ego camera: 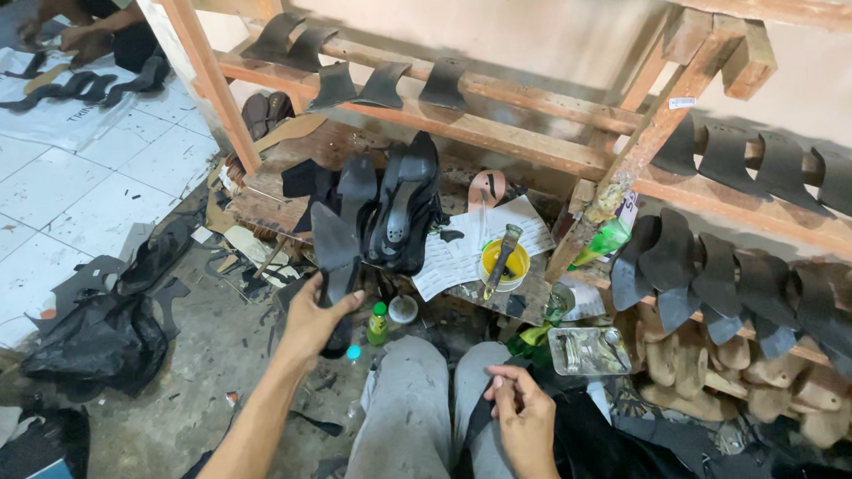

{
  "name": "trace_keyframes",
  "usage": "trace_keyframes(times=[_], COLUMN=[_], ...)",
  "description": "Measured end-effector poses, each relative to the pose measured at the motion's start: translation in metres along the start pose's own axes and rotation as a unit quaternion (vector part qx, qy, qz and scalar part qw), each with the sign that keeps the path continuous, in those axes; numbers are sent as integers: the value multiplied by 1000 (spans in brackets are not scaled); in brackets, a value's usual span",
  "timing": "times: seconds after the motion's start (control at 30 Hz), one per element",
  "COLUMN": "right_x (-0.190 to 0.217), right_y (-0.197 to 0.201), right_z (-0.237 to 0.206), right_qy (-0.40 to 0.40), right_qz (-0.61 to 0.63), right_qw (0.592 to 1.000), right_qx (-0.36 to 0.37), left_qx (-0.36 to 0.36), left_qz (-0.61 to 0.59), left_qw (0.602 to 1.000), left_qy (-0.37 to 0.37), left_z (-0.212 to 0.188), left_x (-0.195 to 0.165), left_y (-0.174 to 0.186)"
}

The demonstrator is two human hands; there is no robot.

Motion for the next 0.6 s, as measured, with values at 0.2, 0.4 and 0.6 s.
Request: trace_keyframes(times=[0.2,0.4,0.6], right_x=[-9,-8,5], right_y=[-3,-3,-7], right_z=[4,14,13], right_qy=[63,53,44], right_qz=[-53,-50,-54], right_qw=[996,996,997], right_qx=[-32,-45,-39], left_qx=[-114,-124,-7], left_qz=[355,345,205], left_qw=[920,930,959], left_qy=[-124,-33,-196], left_z=[108,180,100], left_x=[-21,-44,-67], left_y=[8,-17,-81])
Point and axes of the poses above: each hand's wrist, its own z-axis towards the middle knuckle, its own y-axis out of the back of the hand, x = y × z, the point moved 7 cm from there along z, towards the middle knuckle, and after that the axes turned 4 degrees about x, right-handed, at the moved point
